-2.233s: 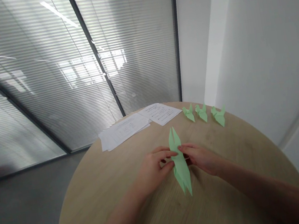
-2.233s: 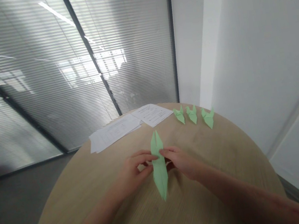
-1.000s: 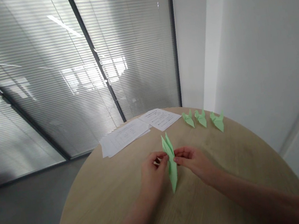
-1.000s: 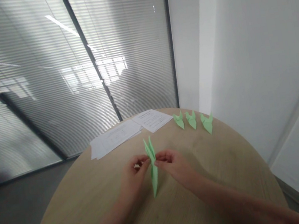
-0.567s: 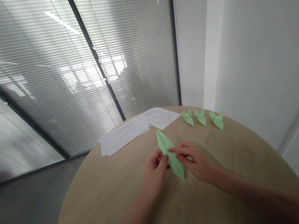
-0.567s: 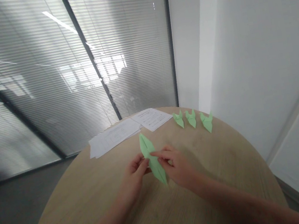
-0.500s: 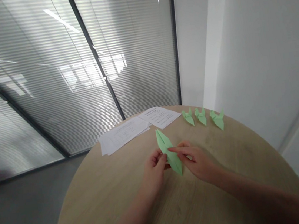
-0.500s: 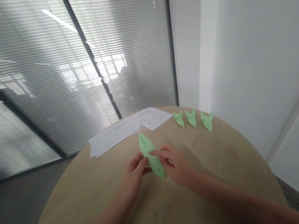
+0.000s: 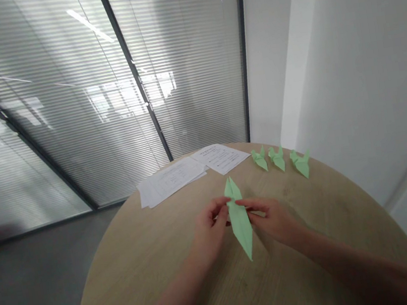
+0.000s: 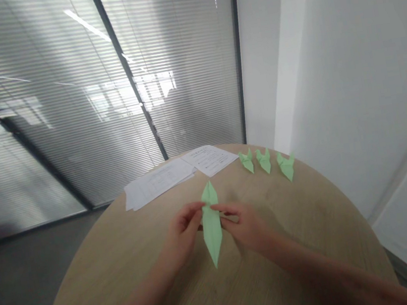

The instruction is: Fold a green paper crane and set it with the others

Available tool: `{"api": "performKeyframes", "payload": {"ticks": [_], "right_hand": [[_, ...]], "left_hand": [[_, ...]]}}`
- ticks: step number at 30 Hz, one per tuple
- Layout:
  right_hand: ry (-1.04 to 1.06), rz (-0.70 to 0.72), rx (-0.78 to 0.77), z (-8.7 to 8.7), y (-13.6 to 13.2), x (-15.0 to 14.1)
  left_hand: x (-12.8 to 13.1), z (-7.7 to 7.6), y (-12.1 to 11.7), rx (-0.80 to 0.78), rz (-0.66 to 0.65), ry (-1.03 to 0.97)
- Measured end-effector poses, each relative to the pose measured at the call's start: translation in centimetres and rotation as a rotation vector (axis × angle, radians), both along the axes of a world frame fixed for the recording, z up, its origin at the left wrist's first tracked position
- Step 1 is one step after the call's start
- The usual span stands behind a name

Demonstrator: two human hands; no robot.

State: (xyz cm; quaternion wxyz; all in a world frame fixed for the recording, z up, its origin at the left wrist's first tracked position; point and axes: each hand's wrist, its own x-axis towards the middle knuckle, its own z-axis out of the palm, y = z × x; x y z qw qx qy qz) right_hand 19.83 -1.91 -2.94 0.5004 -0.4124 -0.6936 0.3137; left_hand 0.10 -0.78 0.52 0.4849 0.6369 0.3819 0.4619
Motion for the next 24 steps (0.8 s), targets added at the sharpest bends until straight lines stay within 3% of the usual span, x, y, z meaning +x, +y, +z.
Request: {"api": "performKeyframes", "payload": {"ticks": [4, 12, 19, 24], "right_hand": [[0.122, 0.01, -0.062, -0.5, 0.5, 0.1], [0.098, 0.035, 0.008, 1.4, -0.4, -0.1], [0.335, 0.05, -0.247, 0.1, 0.1, -0.8], [0.5, 0.027, -0.355, 1.0, -0.1, -1.2]], "left_hand": [[-0.1, 0.5, -0.2, 0.028, -0.021, 0.084], [-0.3, 1.0, -0.2, 0.173, -0.012, 0.195], [0.3, 0.1, -0.1, 0.042, 0.046, 0.009], [0.4, 0.4, -0.3, -0.015, 0.041, -0.05]]}}
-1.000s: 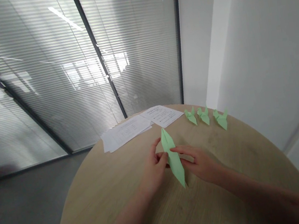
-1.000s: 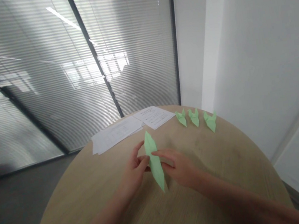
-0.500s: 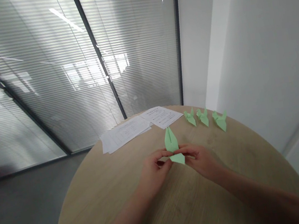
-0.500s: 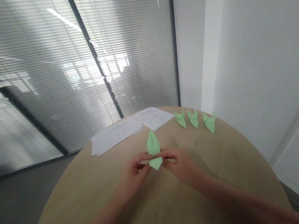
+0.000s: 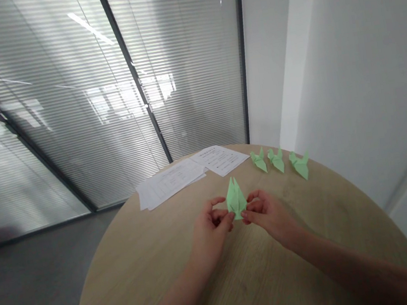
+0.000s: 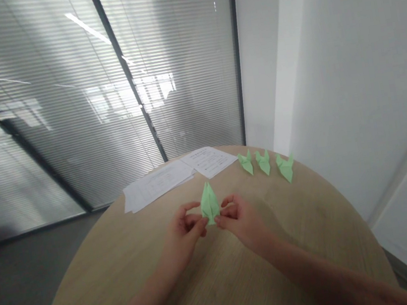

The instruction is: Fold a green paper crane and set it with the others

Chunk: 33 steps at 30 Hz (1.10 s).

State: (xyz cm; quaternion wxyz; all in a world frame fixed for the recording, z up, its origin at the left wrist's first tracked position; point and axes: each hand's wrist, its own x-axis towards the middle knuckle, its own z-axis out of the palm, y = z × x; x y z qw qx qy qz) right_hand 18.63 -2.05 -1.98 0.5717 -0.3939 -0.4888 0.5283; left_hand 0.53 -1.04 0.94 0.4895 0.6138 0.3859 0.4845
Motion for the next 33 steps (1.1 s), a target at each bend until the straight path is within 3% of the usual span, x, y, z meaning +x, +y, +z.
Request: {"api": "performKeyframes", "payload": {"ticks": [6, 11, 20, 28, 33], "right_hand": [[-0.006, 0.018, -0.093, 1.1, -0.3, -0.1], [-0.056, 0.019, -0.086, 0.9, -0.4, -0.1], [-0.064, 0.133, -0.135, 0.6, -0.7, -0.2], [0.018, 0.01, -0.079, 0.6, -0.5, 0.1], [0.006, -0.003, -0.055, 0.9, -0.8, 0.2]], "left_hand": [[-0.3, -0.5, 0.5, -0.033, -0.043, 0.083], [0.0, -1.0, 0.5, -0.006, 0.005, 0.068], [-0.1, -0.2, 0.4, -0.024, 0.039, 0.019], [-0.1, -0.8, -0.2, 0.142, 0.02, 0.207], [0.0, -1.1, 0.0, 0.09, 0.035, 0.163]]}}
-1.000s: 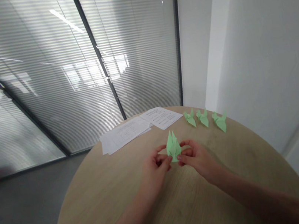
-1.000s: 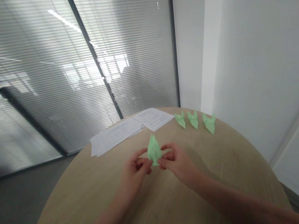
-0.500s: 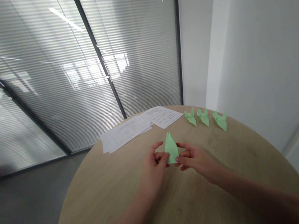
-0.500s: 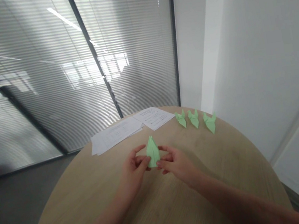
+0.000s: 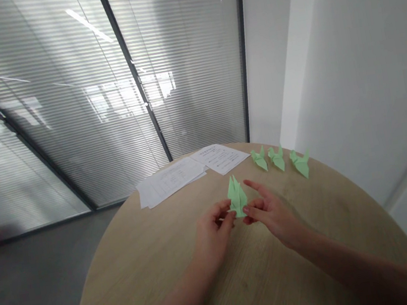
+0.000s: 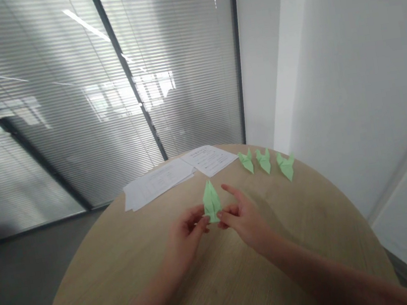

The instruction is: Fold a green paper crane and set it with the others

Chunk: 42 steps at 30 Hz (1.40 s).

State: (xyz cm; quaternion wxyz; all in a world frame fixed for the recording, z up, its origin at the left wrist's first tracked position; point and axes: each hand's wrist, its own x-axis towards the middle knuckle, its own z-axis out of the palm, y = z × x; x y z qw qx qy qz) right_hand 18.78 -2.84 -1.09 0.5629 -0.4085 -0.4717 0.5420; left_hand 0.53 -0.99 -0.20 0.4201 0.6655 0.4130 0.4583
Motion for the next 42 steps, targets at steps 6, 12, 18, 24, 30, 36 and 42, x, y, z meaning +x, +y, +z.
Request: {"api": "performKeyframes", "payload": {"ticks": [6, 12, 18, 24, 30, 36, 42], "right_hand": [[0.017, 0.077, 0.003, -0.1, 0.0, -0.1], [0.034, 0.117, -0.003, -0.3, 0.0, 0.0], [0.03, 0.098, -0.028, -1.0, 0.2, 0.1], [-0.023, 0.163, -0.003, -0.8, 0.4, 0.1], [-0.042, 0.09, 0.022, -0.7, 0.7, 0.3], [-0.089, 0.079, 0.07, -1.1, 0.7, 0.3], [-0.061, 0.105, 0.079, -1.3, 0.6, -0.2]], "left_hand": [[0.1, 0.8, -0.1, -0.103, -0.038, -0.129], [-0.1, 1.1, 0.1, -0.077, -0.033, -0.121], [-0.2, 0.9, -0.1, 0.025, 0.007, -0.004], [-0.2, 0.5, -0.1, 0.085, -0.003, 0.04], [-0.1, 1.2, -0.5, -0.038, -0.041, -0.031], [0.2, 1.3, -0.2, -0.149, -0.062, -0.179], [0.0, 1.1, 0.1, -0.166, -0.07, -0.201]]}}
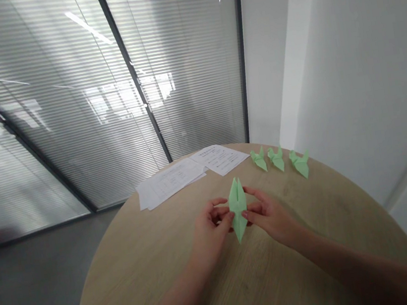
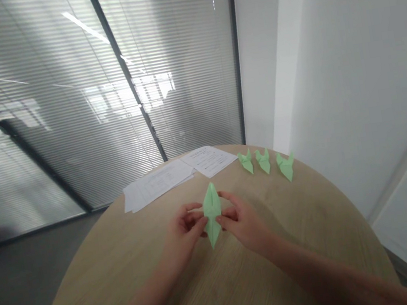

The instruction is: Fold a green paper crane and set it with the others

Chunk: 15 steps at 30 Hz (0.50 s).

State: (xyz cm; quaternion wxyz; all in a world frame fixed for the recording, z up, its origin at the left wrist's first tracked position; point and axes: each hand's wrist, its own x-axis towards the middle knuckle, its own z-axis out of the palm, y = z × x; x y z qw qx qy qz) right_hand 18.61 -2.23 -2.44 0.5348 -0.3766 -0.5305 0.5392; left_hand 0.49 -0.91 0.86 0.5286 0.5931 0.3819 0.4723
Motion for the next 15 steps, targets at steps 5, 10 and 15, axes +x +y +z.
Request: {"api": "performKeyframes", "payload": {"ticks": [5, 10, 15], "right_hand": [[-0.008, 0.013, 0.009, 0.3, -0.3, 0.0], [0.023, 0.026, -0.042, 0.5, -0.1, 0.2], [0.003, 0.028, -0.057, 0.4, 0.1, 0.4]], "left_hand": [[-0.2, 0.0, -0.2, 0.033, -0.004, 0.037], [-0.1, 0.8, -1.1, 0.046, -0.088, 0.029], [0.1, 0.6, -1.0, 0.071, -0.05, 0.083]]}}
